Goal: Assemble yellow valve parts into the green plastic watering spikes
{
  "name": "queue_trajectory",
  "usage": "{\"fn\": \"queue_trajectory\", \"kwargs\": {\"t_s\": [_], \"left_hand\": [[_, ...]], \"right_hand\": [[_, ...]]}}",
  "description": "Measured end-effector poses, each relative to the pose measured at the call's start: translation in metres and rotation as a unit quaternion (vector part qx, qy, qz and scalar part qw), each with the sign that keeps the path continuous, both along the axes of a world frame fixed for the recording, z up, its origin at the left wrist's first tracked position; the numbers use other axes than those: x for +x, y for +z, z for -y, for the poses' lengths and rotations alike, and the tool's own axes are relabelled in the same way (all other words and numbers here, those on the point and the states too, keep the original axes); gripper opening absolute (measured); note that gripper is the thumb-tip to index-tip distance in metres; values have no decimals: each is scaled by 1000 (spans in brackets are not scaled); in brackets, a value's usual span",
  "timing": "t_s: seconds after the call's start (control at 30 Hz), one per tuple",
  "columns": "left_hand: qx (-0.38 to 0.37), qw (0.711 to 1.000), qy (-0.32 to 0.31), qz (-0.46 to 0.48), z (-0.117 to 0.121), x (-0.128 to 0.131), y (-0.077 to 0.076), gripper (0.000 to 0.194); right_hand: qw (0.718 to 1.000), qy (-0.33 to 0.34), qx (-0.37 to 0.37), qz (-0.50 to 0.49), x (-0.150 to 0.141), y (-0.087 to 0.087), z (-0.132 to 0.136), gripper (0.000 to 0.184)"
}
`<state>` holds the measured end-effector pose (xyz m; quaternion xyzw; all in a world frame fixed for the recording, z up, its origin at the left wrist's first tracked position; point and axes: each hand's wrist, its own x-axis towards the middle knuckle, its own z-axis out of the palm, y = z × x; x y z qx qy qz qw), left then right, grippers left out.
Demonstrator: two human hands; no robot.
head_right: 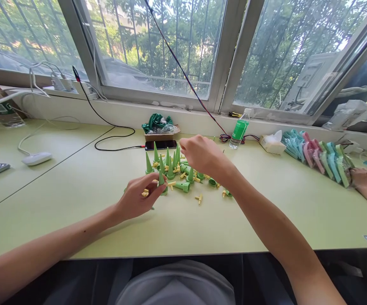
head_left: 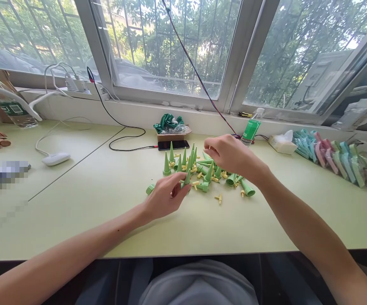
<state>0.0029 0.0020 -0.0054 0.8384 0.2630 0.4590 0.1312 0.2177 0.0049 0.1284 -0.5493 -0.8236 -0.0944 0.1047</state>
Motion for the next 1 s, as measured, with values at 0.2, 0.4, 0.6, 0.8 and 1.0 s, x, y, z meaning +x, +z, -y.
{"fn": "queue_trajectory", "kwargs": {"t_s": [0.2,0.4,0.6,0.8,1.0], "left_hand": [[20,1000,-7,-13,1,-2,1,3],[23,999,3,-34,0,-2,-1,2],[26,999,-9,-39,0,-2,-2,2],[24,999,-14,-39,0,-3,-1,3],[31,999,-4,-22,-1,-2,-1,2]], "right_hand": [[979,-81,-138,126,-8,-12,-82,23],[948,-97,-241,182,-14,-42,-130,28],[939,-65,-290,171,-6,-45,-140,43],[947,-36,-287,142,-5,-37,-131,44],[974,-52,-190,107,-3,-16,-104,29]]}}
